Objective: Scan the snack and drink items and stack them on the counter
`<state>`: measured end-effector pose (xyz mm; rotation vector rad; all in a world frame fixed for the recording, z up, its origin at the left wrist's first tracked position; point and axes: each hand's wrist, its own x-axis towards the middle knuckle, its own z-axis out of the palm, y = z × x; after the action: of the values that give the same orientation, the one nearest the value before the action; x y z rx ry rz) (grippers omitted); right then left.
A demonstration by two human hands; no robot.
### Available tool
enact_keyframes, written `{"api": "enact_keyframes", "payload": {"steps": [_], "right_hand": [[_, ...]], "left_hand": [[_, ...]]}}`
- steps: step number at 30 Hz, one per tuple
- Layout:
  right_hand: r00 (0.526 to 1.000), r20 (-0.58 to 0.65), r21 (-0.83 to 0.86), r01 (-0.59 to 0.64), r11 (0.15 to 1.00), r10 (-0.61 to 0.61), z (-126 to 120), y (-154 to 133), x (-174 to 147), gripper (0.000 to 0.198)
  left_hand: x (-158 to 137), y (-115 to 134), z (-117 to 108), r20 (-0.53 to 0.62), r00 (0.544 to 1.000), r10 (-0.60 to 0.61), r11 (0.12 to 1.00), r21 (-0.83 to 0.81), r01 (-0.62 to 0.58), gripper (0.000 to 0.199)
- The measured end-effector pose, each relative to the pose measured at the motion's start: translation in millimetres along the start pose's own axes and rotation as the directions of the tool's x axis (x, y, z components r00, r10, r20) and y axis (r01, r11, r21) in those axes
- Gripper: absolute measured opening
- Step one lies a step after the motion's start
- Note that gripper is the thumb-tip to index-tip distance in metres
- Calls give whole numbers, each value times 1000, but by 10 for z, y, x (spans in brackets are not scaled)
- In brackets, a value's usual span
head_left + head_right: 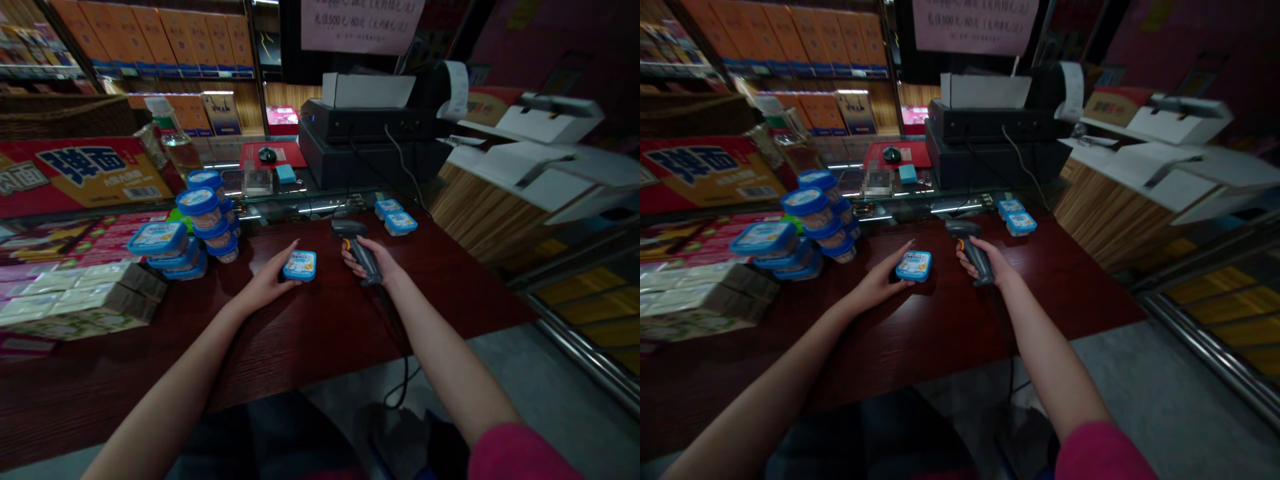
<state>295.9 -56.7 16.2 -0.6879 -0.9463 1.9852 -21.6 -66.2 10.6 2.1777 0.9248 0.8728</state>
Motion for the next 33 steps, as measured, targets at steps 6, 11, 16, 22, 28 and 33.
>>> {"api": "enact_keyframes", "payload": {"steps": [6, 11, 16, 22, 28, 33], "right_hand": [[995, -7, -45, 103, 994, -103, -453, -249, -481, 32], [937, -157, 19, 320, 947, -313, -825, -530, -806, 32], [872, -252, 117, 457, 881, -419, -1114, -697, -992, 28], [827, -222, 263, 561, 785, -517, -1277, -745, -1022, 26], [830, -267, 326, 556, 765, -489, -1268, -754, -979, 26], [841, -241, 336, 540, 772, -484, -1284, -747, -944, 24]], "left_hand": [[312, -3, 328, -69, 995, -66, 996, 64, 70, 76], [926, 169, 801, -200, 978, -50, 999, 8, 53, 72], [1809, 410, 1279, -300, 952, -59, 996, -78, 37, 69], [2687, 521, 1698, -309, 950, -49, 997, -72, 28, 61], [2994, 526, 1950, -293, 955, 38, 998, -42, -53, 53], [2955, 565, 1973, -291, 948, 126, 992, 35, -121, 45]]}}
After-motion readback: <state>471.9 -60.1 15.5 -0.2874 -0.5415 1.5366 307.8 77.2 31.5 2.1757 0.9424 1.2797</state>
